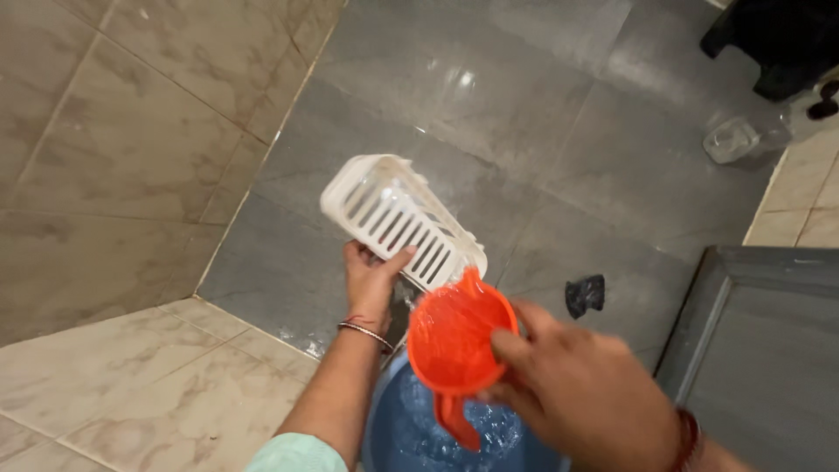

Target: The person scrubs a white plastic bathroom storage rack with a cloth at a sink, then moves to a bucket to rinse it with water from a cup before reinstalling it on a wall mount.

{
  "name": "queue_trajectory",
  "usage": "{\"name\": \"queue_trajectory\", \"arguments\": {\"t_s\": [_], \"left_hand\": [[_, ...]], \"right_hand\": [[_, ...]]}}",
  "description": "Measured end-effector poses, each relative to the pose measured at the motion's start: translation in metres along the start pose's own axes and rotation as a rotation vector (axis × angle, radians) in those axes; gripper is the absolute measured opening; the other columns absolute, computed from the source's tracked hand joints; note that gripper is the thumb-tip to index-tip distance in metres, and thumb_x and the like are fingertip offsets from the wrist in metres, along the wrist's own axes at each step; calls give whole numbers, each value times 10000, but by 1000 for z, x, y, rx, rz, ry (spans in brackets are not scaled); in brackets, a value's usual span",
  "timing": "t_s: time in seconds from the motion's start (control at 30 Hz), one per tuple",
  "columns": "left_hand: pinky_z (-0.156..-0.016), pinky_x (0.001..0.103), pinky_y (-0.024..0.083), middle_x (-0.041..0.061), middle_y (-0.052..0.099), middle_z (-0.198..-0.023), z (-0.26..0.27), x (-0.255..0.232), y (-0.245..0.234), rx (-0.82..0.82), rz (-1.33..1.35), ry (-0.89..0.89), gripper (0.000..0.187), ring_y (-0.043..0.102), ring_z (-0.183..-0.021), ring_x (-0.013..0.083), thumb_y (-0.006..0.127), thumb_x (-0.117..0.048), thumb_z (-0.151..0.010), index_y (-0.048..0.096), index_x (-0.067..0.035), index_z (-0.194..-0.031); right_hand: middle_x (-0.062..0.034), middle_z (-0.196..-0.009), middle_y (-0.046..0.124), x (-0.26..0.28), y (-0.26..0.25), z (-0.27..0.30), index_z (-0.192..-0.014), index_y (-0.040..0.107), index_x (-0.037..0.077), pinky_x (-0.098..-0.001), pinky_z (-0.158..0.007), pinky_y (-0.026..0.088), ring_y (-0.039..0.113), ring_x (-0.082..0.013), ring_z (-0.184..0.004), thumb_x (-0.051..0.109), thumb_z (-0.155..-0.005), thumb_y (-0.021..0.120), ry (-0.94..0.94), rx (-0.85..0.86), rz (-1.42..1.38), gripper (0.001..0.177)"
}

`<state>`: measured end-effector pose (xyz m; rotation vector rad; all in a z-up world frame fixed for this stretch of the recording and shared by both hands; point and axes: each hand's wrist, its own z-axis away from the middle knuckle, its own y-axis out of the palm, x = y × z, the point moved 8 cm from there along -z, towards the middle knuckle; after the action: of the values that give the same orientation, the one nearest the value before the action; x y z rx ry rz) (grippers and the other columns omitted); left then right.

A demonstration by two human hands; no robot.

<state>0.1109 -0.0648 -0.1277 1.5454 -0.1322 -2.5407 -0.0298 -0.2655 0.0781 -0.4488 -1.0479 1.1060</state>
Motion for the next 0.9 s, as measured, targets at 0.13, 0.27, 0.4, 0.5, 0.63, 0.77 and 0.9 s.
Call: {"name": "queue_trajectory", "arguments": {"t_s": [0.13, 0.27, 0.4, 0.5, 0.63, 0.77, 0.9], "left_hand": [[-855, 406, 576, 127, 594, -1164, 4, -31, 36, 147, -180, 226, 715, 624, -1046, 239, 841, -20, -783, 384, -50, -1332], [-937, 424, 519, 155, 589, -1269, -16, -44, 40, 92, 261, 17, 739, 609, -1140, 281, 822, -246, -789, 419, -68, -1382], [-1054, 378, 508, 166, 628, -1330, -17, -73, 40, 143, -326, 352, 796, 634, -1228, 254, 834, -47, -712, 399, -77, -1379], [-1041, 359, 529, 134, 620, -1329, -16, -67, 36, 239, -235, 275, 844, 621, -1264, 222, 780, -34, -661, 367, -107, -1393], [-1062, 344, 513, 117, 627, -1293, -5, -56, 40, 294, -318, 264, 820, 619, -1255, 207, 846, -64, -685, 380, -99, -1358], [-1044, 380, 518, 139, 648, -1271, -1, -55, 53, 254, -367, 302, 734, 629, -1208, 233, 877, -84, -746, 418, -81, -1319], [-1002, 372, 554, 119, 633, -1251, -2, -68, 64, 236, -380, 216, 795, 654, -1159, 228, 860, -120, -696, 370, -98, -1323]], "right_hand": [[-66, -1245, 637, 25, -62, -36, -1194, 633, 196, -431, -759, 593, 722, -300, -906, 578, -882, 625, 15, 66, 168, 494], [-84, -1098, 698, 35, -107, -51, -1272, 651, 172, -473, -754, 566, 705, -316, -921, 651, -883, 538, -42, -5, 158, 628], [-47, -1020, 733, 12, -120, -46, -1360, 640, 264, -424, -805, 586, 717, -248, -933, 712, -857, 504, 227, 118, 149, 688], [-32, -1028, 743, 2, -123, -43, -1380, 612, 280, -398, -797, 600, 743, -217, -895, 707, -847, 497, 344, 153, 146, 693], [-65, -916, 756, -6, -123, -54, -1308, 676, 212, -373, -724, 605, 747, -206, -802, 675, -898, 458, 299, 127, 73, 655], [-79, -772, 727, -27, -110, -67, -1057, 735, 135, -374, -649, 572, 697, -196, -727, 692, -961, 424, 210, 71, -267, 646], [-38, -746, 660, -62, -49, -61, -1046, 781, 143, -341, -596, 564, 608, -171, -646, 629, -970, 402, 219, 175, -578, 621]]}}
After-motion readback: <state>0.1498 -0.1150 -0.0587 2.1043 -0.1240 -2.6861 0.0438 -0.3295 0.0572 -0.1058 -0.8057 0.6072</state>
